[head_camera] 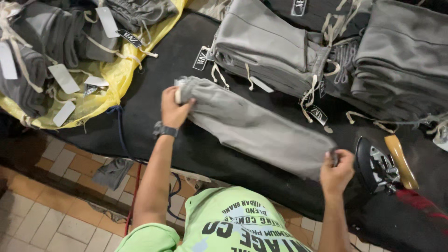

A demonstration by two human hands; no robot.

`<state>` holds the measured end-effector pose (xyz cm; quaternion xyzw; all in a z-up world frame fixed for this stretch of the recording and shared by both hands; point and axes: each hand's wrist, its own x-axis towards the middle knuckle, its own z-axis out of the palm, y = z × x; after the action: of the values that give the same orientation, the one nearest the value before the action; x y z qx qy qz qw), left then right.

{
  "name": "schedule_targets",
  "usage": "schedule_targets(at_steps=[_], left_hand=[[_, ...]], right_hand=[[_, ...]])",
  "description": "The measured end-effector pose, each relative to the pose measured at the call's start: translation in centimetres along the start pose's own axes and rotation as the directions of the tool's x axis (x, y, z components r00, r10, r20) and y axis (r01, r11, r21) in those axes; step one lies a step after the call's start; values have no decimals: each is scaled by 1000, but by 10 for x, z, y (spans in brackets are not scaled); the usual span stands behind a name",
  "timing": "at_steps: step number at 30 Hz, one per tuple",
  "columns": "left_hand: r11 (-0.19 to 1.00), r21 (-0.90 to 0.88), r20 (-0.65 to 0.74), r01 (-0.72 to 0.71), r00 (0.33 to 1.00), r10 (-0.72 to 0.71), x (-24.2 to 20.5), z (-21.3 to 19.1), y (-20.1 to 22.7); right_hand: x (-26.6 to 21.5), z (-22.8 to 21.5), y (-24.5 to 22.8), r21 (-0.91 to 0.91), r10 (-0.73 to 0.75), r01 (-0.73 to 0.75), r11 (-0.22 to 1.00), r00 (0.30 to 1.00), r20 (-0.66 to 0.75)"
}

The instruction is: The person irons multiple pairs of grey sweatpants on a black ironing table. They unfold each pair, smooth the fabric, press it with a steam iron, fold it, and place it on a growing stack. The process is repeated for several items.

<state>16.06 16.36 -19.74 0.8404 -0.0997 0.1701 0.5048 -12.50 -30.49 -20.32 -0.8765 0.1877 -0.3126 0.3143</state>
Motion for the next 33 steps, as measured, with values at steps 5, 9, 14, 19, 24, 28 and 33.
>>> schedule_targets(at_steps=[5,9,14,19,24,28,33], left_hand=[[868,420,138,266,926,-350,-7,-36,-4],[798,495,215,343,842,-495,3,-35,10],[847,487,116,213,945,-304,17,-4,2],[868,-445,62,221,974,-216,15,-2,-30],[992,-5,12,129,992,-129,3,-21,-19],[917,391,67,-82,996,60,-33,-27,31],[782,607,-18,-140,982,189,-108,-11,103]], right_hand=[[-8,13,-12,77,570,-646,760,718,400],[-39,34,-52,-228,378,-305,925,810,448],[-43,39,-98,-632,452,-197,750,850,271],[-30,34,-81,-38,164,-160,986,936,312],[3,6,-21,-111,167,-162,980,985,33],[-9,-12,-13,-355,121,-84,931,989,82],[-39,-18,-46,-460,105,-73,885,993,45]])
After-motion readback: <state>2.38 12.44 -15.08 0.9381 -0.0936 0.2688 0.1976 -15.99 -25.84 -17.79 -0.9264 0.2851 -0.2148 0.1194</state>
